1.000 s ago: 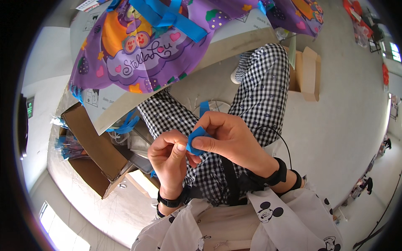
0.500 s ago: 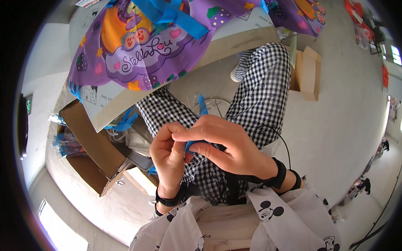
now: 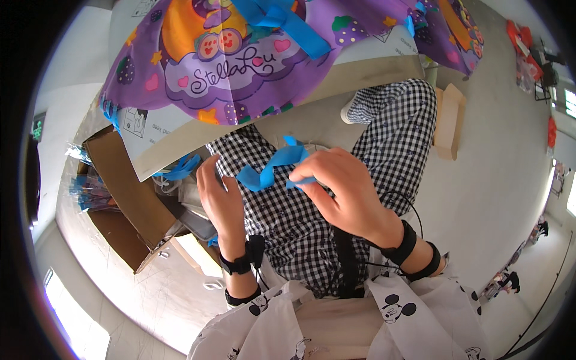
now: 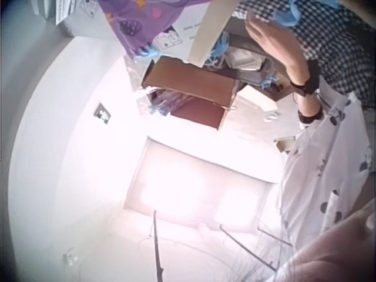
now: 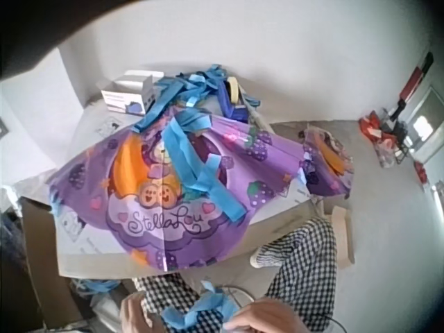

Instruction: Assembling or decorating a kite by attaching blue ribbons using a tape dispenser.

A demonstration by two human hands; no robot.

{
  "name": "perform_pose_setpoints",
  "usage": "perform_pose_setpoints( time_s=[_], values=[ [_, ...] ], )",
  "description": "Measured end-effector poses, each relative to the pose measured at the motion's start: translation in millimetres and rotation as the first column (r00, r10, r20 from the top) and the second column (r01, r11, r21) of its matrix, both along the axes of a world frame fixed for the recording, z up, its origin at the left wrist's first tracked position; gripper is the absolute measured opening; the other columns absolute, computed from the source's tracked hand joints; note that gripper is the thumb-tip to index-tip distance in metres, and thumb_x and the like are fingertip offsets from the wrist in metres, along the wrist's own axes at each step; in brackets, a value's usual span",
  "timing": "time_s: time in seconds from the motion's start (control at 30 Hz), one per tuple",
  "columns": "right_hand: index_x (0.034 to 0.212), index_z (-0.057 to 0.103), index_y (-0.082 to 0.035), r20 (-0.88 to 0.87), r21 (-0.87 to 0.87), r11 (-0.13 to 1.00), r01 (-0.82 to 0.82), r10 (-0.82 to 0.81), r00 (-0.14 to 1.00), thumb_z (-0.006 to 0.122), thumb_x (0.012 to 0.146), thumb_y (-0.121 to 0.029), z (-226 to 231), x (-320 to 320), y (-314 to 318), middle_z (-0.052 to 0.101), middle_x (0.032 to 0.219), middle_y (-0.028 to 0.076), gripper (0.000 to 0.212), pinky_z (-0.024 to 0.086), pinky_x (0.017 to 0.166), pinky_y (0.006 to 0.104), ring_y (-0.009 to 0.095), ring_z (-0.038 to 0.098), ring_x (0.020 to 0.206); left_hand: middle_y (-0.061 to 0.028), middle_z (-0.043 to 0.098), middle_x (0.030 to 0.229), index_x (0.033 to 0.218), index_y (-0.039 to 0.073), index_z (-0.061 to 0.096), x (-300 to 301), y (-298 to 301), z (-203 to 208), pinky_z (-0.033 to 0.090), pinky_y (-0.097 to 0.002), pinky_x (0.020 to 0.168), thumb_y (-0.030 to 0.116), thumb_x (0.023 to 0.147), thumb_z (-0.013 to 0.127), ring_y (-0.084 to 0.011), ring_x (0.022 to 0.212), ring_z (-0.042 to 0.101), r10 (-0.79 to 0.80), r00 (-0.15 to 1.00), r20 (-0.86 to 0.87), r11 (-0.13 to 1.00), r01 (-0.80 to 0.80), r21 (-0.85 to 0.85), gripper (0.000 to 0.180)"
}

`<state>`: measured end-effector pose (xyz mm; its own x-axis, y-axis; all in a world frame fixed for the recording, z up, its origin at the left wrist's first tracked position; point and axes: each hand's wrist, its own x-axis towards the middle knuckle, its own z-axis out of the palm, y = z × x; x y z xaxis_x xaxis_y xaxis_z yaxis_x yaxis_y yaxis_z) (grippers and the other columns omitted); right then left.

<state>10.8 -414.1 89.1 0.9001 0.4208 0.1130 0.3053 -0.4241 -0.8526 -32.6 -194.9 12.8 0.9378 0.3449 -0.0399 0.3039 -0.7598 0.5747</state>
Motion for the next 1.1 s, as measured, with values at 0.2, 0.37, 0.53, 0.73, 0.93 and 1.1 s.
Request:
perform_pose_setpoints(
  time_s=[0.2, 0.37, 0.53, 0.73, 0.93, 1.1],
  values=[
    [0.089, 0.064, -0.002, -0.338, 0.178, 0.966, 0.187, -0.118, 0.934, 0.071, 0.082, -0.01, -49.4, 28.2, 49.1, 0.062, 0.077, 0.001, 0.012, 0.045, 0.062, 0.0295, 0.008, 0.055, 0.07, -0.0131, 0.053, 0.13, 0.136, -0.002, 0.042, 9.6, -36.3, 20.8, 0.036, -0.0366, 0.108, -0.006, 0.079, 0.06, -0.0222, 0.125, 0.049, -0.039, 0.999, 0.007, 0.238, 0.016, -0.971, 0.059],
    [0.087, 0.066, 0.002, -0.71, 0.087, 0.954, 0.287, -0.142, 0.69, 0.071, 0.081, -0.01, -77.2, 57.7, 80.2, 0.058, 0.07, 0.003, 0.014, 0.042, 0.049, 0.0261, 0.007, 0.054, 0.059, -0.0084, 0.066, 0.094, 0.106, -0.005, 0.06, 30.3, -24.3, -34.9, 0.052, -0.023, 0.07, 0.009, 0.09, 0.065, -0.0115, 0.079, 0.063, 0.081, 0.989, -0.121, 0.202, -0.136, -0.97, 0.021],
    [0.082, 0.066, -0.005, -0.109, -0.038, 0.975, 0.217, -0.22, 0.969, 0.073, 0.076, -0.01, -123.1, 75.9, 90.7, 0.06, 0.074, 0.005, 0.01, 0.044, 0.061, 0.0336, 0.018, 0.057, 0.067, -0.0042, 0.064, 0.071, 0.089, -0.004, 0.066, 51.0, -27.1, -56.8, 0.042, -0.02, 0.049, 0.019, 0.095, 0.061, -0.0079, 0.052, 0.055, 0.226, 0.939, -0.26, 0.239, -0.312, -0.92, 0.025],
    [0.085, 0.061, -0.004, 0.148, -0.215, 0.956, 0.198, -0.168, 0.974, 0.078, 0.07, -0.009, -129.0, 84.1, 89.0, 0.059, 0.078, 0.006, 0.024, 0.046, 0.065, 0.0348, 0.022, 0.057, 0.072, -0.0044, 0.064, 0.07, 0.089, -0.005, 0.066, 60.5, -30.5, -69.7, 0.043, -0.0208, 0.049, 0.018, 0.093, 0.063, -0.0079, 0.053, 0.056, 0.252, 0.927, -0.278, 0.21, -0.333, -0.919, 0.024],
    [0.093, 0.055, -0.006, 0.118, -0.202, 0.958, 0.205, -0.184, 0.976, 0.079, 0.066, -0.009, -126.4, 88.3, 86.9, 0.058, 0.078, 0.005, 0.036, 0.046, 0.066, 0.0357, 0.022, 0.058, 0.075, 0.0044, 0.061, 0.071, 0.092, 0.001, 0.071, 60.8, -26.0, -74.0, 0.035, -0.0175, 0.053, 0.026, 0.092, 0.065, -0.0015, 0.06, 0.048, 0.278, 0.901, -0.332, 0.326, -0.414, -0.85, 0.025],
    [0.091, 0.053, -0.006, 0.106, -0.166, 0.969, 0.181, -0.165, 0.981, 0.078, 0.066, -0.007, -134.8, 89.4, 82.2, 0.058, 0.081, 0.005, 0.035, 0.046, 0.067, 0.0373, 0.023, 0.058, 0.077, 0.0052, 0.06, 0.072, 0.092, 0.002, 0.071, 59.5, -27.7, -77.3, 0.039, -0.0179, 0.055, 0.03, 0.092, 0.065, -0.0014, 0.063, 0.049, 0.267, 0.901, -0.342, 0.354, -0.422, -0.835, 0.029]
  ],
)
